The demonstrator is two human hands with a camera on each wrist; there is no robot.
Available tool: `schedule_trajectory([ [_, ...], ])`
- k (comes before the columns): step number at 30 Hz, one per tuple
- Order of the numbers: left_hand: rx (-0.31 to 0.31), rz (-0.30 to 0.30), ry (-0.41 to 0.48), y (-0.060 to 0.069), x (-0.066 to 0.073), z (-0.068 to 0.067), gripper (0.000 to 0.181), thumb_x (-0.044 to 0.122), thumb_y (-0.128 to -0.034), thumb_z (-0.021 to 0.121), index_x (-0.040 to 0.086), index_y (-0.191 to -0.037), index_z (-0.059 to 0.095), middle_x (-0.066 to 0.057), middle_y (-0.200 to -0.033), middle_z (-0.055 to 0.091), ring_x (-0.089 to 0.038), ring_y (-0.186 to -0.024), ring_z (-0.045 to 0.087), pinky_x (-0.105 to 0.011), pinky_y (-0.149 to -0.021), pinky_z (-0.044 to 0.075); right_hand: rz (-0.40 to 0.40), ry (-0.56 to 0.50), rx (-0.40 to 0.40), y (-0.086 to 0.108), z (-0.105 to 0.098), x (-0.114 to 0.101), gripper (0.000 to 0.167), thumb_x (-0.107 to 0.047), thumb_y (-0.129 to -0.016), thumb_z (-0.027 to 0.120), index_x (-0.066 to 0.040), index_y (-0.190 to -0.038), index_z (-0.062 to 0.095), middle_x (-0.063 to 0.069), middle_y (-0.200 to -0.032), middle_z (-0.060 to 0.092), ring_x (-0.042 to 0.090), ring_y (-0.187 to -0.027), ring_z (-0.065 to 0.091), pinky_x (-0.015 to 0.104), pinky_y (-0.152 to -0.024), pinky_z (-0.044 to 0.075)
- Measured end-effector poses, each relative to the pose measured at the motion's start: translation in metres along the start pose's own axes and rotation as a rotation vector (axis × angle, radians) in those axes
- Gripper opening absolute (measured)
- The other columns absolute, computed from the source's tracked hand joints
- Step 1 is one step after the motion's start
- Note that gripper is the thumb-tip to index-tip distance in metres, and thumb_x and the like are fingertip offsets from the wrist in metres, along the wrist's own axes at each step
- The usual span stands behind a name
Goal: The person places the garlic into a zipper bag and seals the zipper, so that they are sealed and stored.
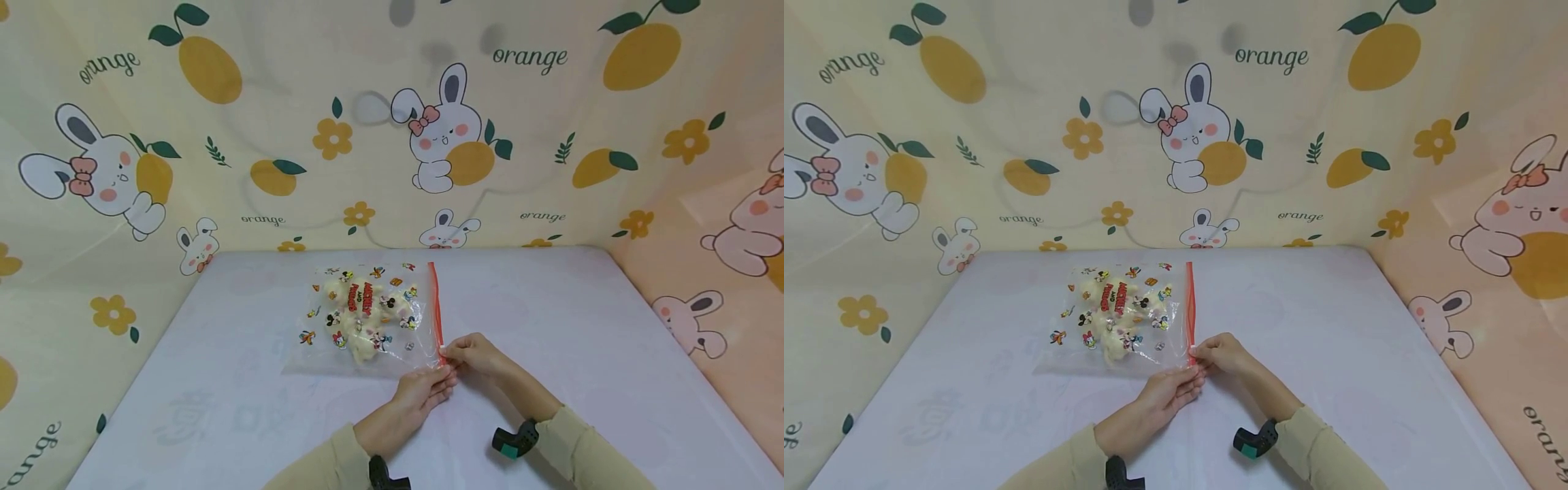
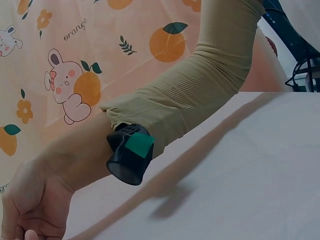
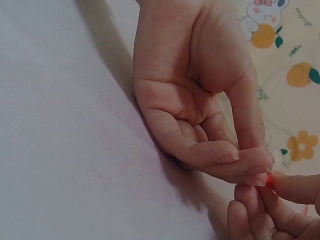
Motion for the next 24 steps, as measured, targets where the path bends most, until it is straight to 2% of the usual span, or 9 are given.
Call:
schedule_trajectory([
  [11,-0.012,0.021,-0.014,-0.0012,-0.0014,-0.0003,0.034,0.013,-0.0924,0.063,-0.009,-0.119,0.061,0.006,-0.074,0.071,-0.002,-0.07,0.066,-0.017,-0.069,0.055,0.009,0.0,0.019,-0.0038,-0.0007,-0.0031,0.033,-0.019,-0.093,0.06,0.013,-0.096,0.068,-0.009,-0.064,0.065,0.007,-0.065,0.058,0.023,-0.064,0.051],
  [18,-0.007,0.005,-0.015,0.0004,-0.0001,-0.0002,0.032,0.013,-0.093,0.062,-0.009,-0.116,0.062,0.005,-0.073,0.07,-0.002,-0.07,0.066,-0.017,-0.068,0.055,0.023,-0.031,0.007,-0.0072,-0.0026,-0.0023,0.032,-0.019,-0.094,0.059,0.012,-0.098,0.068,-0.008,-0.065,0.065,0.007,-0.064,0.061,0.022,-0.065,0.053],
  [24,-0.014,0.026,-0.015,0.0005,-0.001,-0.0012,0.029,0.015,-0.0903,0.066,-0.007,-0.11,0.066,0.005,-0.073,0.07,-0.002,-0.07,0.066,-0.017,-0.07,0.056,0.02,-0.028,0.015,-0.0096,-0.0036,-0.0041,0.033,-0.018,-0.094,0.059,0.013,-0.1,0.068,-0.007,-0.064,0.065,0.006,-0.063,0.061,0.022,-0.064,0.053],
])
Point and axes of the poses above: each hand's wrist, its own y-axis away from the middle knuckle, its own z-axis out of the palm, x = y × z, the point moved 1 cm from there along -y, towards the middle knuckle
